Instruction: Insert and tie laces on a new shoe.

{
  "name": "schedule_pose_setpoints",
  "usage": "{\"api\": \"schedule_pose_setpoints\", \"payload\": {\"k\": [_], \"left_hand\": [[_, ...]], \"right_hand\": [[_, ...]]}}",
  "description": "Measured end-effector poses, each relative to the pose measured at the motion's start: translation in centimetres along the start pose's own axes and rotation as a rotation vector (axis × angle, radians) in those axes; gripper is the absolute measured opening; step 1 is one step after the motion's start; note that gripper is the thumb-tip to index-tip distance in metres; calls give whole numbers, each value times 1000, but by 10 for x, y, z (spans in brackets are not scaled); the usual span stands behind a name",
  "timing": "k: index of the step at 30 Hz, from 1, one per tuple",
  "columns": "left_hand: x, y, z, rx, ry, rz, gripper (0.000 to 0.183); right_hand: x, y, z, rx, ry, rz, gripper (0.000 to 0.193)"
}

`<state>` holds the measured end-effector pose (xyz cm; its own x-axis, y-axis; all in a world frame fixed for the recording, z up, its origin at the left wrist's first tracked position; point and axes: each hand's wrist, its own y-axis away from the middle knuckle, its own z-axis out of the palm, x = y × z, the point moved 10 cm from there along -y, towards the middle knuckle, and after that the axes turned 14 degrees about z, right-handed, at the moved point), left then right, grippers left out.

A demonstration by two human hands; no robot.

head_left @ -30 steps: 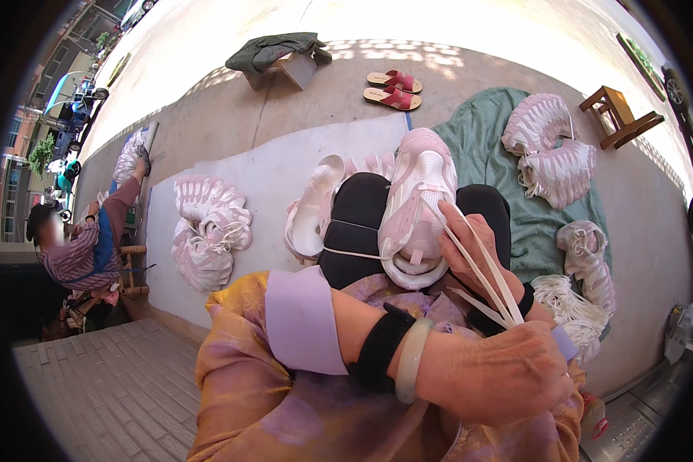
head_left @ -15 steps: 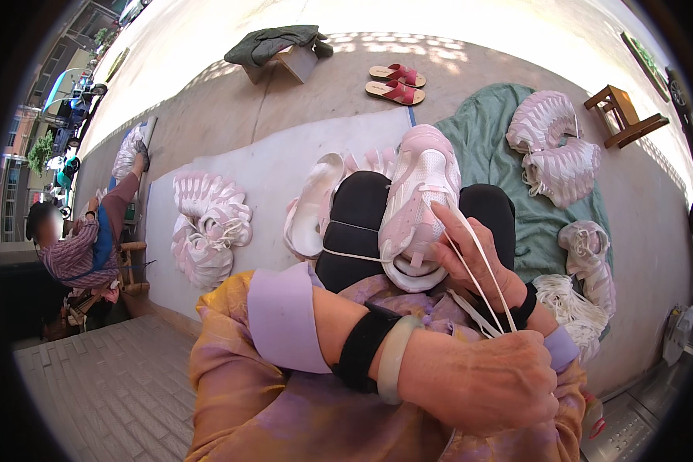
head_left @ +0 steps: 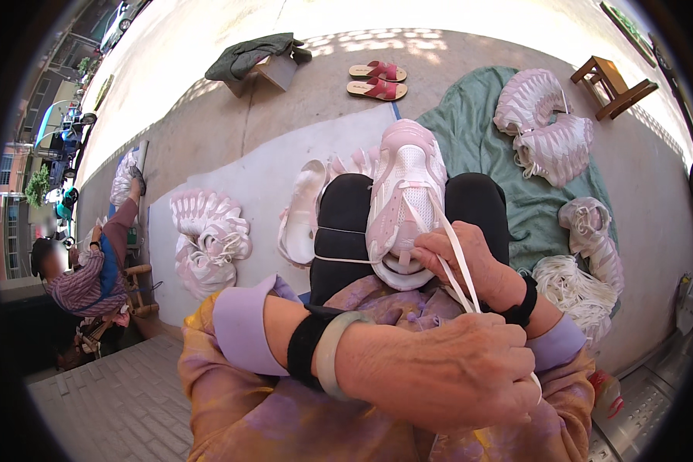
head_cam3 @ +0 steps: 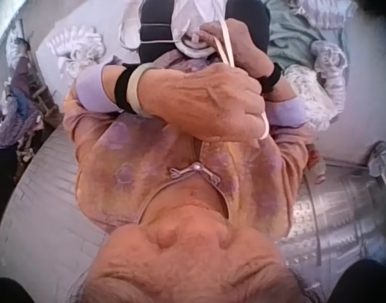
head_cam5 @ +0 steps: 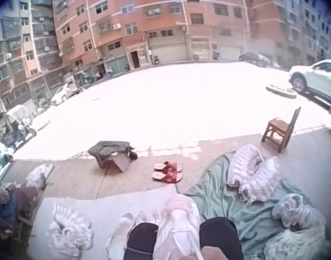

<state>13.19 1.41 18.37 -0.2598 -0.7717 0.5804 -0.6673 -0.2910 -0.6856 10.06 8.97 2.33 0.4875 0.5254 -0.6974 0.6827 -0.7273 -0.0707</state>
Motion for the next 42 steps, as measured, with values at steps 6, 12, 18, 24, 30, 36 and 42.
{"api": "schedule_pose_setpoints", "payload": {"k": [6, 12, 18, 24, 30, 36, 42], "left_hand": [[-19, 50, -40, -117, -51, -386, 22], [-15, 101, -78, 206, -38, -477, 19], [21, 154, -176, 941, -162, -453, 22], [0, 239, -229, 1097, -476, -751, 24], [-67, 255, -154, 82, -1184, -992, 33], [-119, 158, -69, -55, -951, -652, 55], [-144, 170, -56, -33, -867, -785, 44]], "right_hand": [[39, 64, -56, 36, -42, 149, 18], [82, 98, -114, 100, -156, 468, 31], [212, 147, -117, 125, -125, 913, 41], [136, 92, -100, 180, 293, 498, 19], [42, 12, -44, 283, 239, 81, 35], [46, -19, -5, 142, 280, 188, 34], [39, -14, -9, 408, 174, 226, 23]]}}
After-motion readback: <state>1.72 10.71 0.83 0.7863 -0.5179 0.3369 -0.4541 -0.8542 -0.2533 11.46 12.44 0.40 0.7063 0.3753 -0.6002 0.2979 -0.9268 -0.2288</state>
